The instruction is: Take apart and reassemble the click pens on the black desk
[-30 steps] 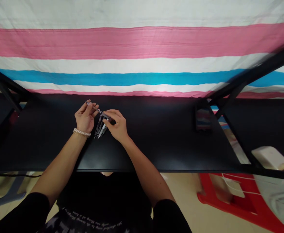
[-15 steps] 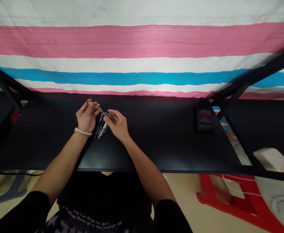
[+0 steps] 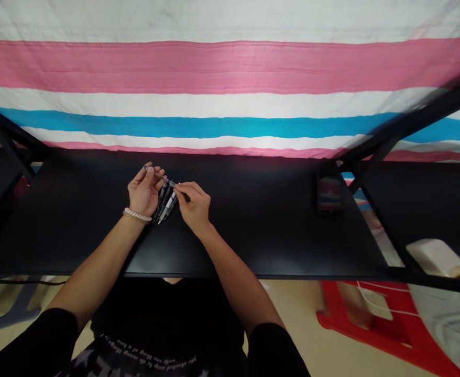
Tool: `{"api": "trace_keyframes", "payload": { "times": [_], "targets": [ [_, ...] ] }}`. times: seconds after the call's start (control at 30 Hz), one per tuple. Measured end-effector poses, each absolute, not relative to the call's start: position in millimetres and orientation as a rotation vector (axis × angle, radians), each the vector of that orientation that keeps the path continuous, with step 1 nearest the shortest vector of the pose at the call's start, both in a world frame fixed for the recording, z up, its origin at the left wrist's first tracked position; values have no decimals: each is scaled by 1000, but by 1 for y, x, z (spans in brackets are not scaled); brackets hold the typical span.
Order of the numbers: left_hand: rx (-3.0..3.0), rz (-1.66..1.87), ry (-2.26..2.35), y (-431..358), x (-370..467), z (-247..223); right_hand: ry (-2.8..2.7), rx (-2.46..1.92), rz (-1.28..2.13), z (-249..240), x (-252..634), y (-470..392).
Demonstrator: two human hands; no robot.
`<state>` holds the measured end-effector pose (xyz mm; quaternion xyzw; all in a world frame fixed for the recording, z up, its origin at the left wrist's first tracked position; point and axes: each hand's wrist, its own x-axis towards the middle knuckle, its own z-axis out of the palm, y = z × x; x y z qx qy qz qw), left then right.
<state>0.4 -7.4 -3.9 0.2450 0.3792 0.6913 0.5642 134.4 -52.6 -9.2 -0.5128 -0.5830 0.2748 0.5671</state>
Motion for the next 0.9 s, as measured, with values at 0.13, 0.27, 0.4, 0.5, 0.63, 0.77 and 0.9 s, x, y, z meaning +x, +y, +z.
{"api": "trace_keyframes", "payload": {
  "times": [0.13,0.27,0.4,0.5,0.63,0.77,0.9],
  "targets": [
    [549,1653,883,-7,-1,-1,-1331,-1234,836,-14,133,-51],
    [568,1674,926,-4,-4,-1,-1419,-1204,808,-15,134,-48],
    [584,1665,920,-3,-5,-4,-1374,-1221,870,-15,134,-48],
    [596,1663,905,-4,-5,-5,-1387,-1233,879,-14,134,-49],
    [599,1659,905,-4,-5,-4,-1385,-1240,906,-11,135,-49],
    [610,1590,861,-6,-4,1,-1358,-1264,1114,-8,135,-49],
    [622,1586,852,-6,-6,2,-1360,-1192,1005,-7,135,-50]
  ]
}}
